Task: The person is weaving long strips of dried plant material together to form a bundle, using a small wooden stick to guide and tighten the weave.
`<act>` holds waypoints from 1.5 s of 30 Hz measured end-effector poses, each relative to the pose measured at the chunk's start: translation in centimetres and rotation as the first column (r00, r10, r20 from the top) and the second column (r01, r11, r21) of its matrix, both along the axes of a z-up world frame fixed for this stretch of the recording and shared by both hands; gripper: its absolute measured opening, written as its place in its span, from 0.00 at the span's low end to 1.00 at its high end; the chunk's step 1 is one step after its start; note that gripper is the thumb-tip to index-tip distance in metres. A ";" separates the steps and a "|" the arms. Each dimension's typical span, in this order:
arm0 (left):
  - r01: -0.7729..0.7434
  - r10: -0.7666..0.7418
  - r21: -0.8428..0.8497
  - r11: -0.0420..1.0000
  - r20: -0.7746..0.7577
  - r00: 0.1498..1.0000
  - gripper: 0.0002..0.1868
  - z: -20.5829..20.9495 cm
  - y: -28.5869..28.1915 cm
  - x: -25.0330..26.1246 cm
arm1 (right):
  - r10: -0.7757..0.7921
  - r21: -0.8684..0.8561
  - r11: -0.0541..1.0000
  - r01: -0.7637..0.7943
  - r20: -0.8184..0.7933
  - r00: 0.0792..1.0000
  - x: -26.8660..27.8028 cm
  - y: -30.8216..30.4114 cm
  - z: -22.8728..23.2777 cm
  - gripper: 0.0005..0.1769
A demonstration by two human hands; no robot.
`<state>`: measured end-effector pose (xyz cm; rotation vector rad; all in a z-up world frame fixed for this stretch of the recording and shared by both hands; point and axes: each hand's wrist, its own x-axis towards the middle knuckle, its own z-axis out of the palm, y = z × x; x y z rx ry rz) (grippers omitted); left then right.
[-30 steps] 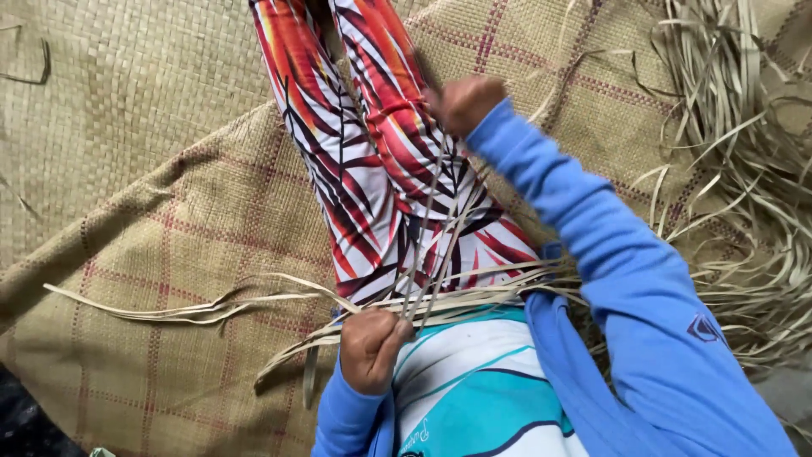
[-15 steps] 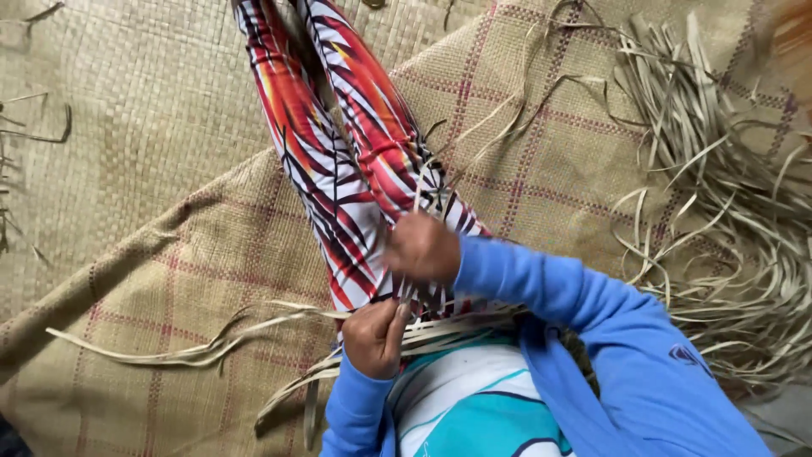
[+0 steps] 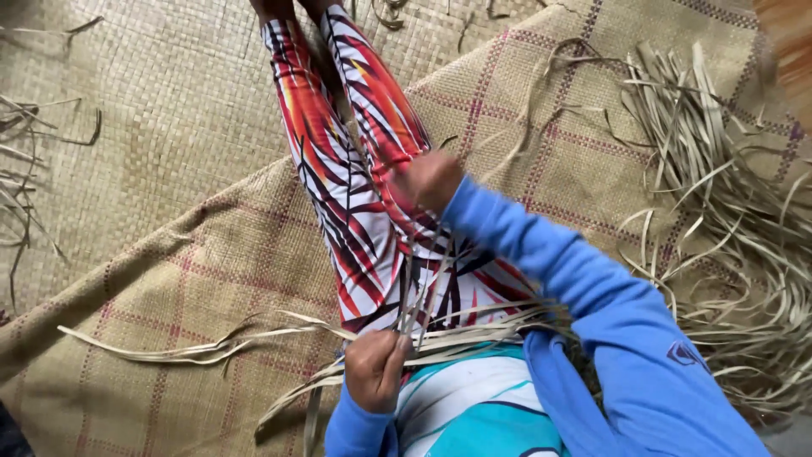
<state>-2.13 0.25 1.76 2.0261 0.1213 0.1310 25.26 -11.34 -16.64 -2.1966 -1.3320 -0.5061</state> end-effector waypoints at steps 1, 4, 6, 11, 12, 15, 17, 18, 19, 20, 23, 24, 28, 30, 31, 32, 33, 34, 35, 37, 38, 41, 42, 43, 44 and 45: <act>0.031 -0.031 -0.044 0.999 0.004 1.000 0.14 0.5 0.1 -0.3 | -0.127 -0.018 0.991 0.130 0.115 0.985 2.3 -0.8 -2.9 0.29; 0.073 -0.073 -0.080 0.994 0.003 0.997 0.15 0.6 0.2 -1.0 | -0.333 -0.215 0.860 0.463 0.452 0.828 8.7 -3.8 -7.1 0.16; 0.076 -0.078 -0.072 0.995 -0.024 0.997 0.15 -0.3 0.1 -1.3 | -0.320 -0.347 0.678 0.648 0.654 0.685 11.1 -6.0 -7.1 0.31; -0.027 0.027 0.092 0.995 0.005 1.000 0.10 -2.8 0.2 0.0 | -0.288 0.246 0.907 0.342 -0.231 0.929 6.2 -6.9 5.1 0.16; -0.039 0.040 0.092 0.995 -0.005 0.999 0.10 -2.5 0.1 0.6 | -0.276 0.243 0.911 0.333 -0.240 0.931 4.1 -6.8 5.5 0.16; -0.084 0.085 0.028 0.996 -0.042 0.996 0.10 -2.2 -0.2 2.5 | 0.369 0.485 0.873 -0.044 -0.599 0.711 -1.8 -6.2 7.4 0.26; -0.090 0.094 -0.037 0.995 0.103 0.990 0.20 -2.9 -0.3 3.1 | 0.252 0.355 0.934 0.029 -0.716 0.651 -6.5 -5.0 9.0 0.22; -0.090 0.094 -0.039 0.995 0.101 0.990 0.20 -2.9 -0.5 3.2 | 0.250 0.353 0.935 0.030 -0.717 0.650 -7.1 -4.4 8.9 0.22; -0.091 0.095 -0.046 0.995 0.091 0.991 0.19 -2.9 -0.6 3.3 | 0.329 0.404 0.914 -0.033 -0.691 0.643 -7.7 -3.8 8.8 0.22; -0.088 0.092 -0.052 0.995 0.086 0.992 0.19 -2.9 -0.7 3.6 | 0.403 0.453 0.886 -0.093 -0.658 0.636 -8.1 -3.3 8.8 0.23; -0.081 0.078 0.022 0.996 0.118 0.990 0.21 -3.1 -0.7 3.8 | 0.527 0.539 0.817 -0.203 -0.557 0.642 -10.0 -1.8 8.5 0.26; -0.076 0.074 0.018 0.997 0.120 0.990 0.21 -3.5 -0.7 3.7 | 0.522 0.536 0.820 -0.200 -0.558 0.646 -10.3 -1.5 9.1 0.26; -0.093 0.076 0.089 0.992 0.174 0.982 0.22 -3.6 -1.0 3.1 | 0.305 0.258 0.946 -0.197 -0.503 0.809 -10.7 -1.0 11.8 0.29; -0.098 0.082 0.088 0.991 0.173 0.981 0.22 -2.7 -1.3 2.6 | 0.241 0.177 0.969 -0.174 -0.499 0.833 -9.5 -1.5 10.5 0.29; -0.097 0.082 0.070 0.993 0.182 0.980 0.22 -2.2 -1.4 2.2 | 0.078 0.029 0.997 -0.074 -0.497 0.864 -8.7 -2.0 8.5 0.29; -0.097 0.084 0.054 0.994 0.200 0.976 0.23 -1.8 -1.5 2.0 | -0.082 -0.115 0.993 0.032 -0.462 0.883 -7.5 -2.4 6.5 0.29; -0.096 0.083 0.054 0.994 0.204 0.975 0.23 -1.4 -1.3 1.8 | -0.082 -0.114 0.993 0.033 -0.458 0.885 -5.8 -3.2 4.0 0.29; -0.054 0.053 0.001 0.999 0.196 0.979 0.22 -0.9 -1.2 1.6 | -0.151 -0.114 0.986 0.123 -0.288 0.946 -4.4 -4.0 1.6 0.31; -0.012 0.022 -0.054 0.998 0.189 0.982 0.22 -0.4 -1.0 1.3 | -0.220 -0.096 0.973 0.210 -0.109 0.969 -3.0 -4.8 -0.9 0.32; -0.011 0.026 -0.086 0.996 0.173 0.985 0.22 1.2 -0.7 1.2 | -0.291 -0.153 0.946 0.286 -0.009 0.957 0.6 -6.7 -4.1 0.34; -0.012 0.030 -0.117 0.993 0.158 0.987 0.22 2.0 -0.6 1.1 | -0.350 -0.200 0.910 0.363 0.096 0.932 2.4 -7.7 -5.7 0.36; 0.008 0.013 -0.131 0.991 0.158 0.987 0.22 1.6 -0.3 0.4 | -0.469 -0.224 0.814 0.535 0.289 0.834 6.7 -10.9 -9.0 0.37; 0.008 0.013 -0.131 0.991 0.160 0.987 0.22 1.6 -0.2 0.4 | -0.470 -0.223 0.814 0.536 0.290 0.834 7.6 -11.7 -9.1 0.37; 0.007 0.014 -0.133 0.991 0.158 0.987 0.22 1.6 -0.1 0.4 | -0.456 -0.215 0.818 0.534 0.323 0.829 8.4 -12.6 -9.2 0.35; 0.011 0.010 -0.137 0.991 0.154 0.988 0.22 1.6 0.0 0.5 | -0.447 -0.210 0.818 0.536 0.354 0.822 9.0 -13.6 -9.4 0.33; 0.016 0.005 -0.137 0.990 0.153 0.988 0.22 1.2 0.2 0.4 | -0.451 -0.211 0.815 0.540 0.353 0.819 8.0 -12.6 -7.2 0.33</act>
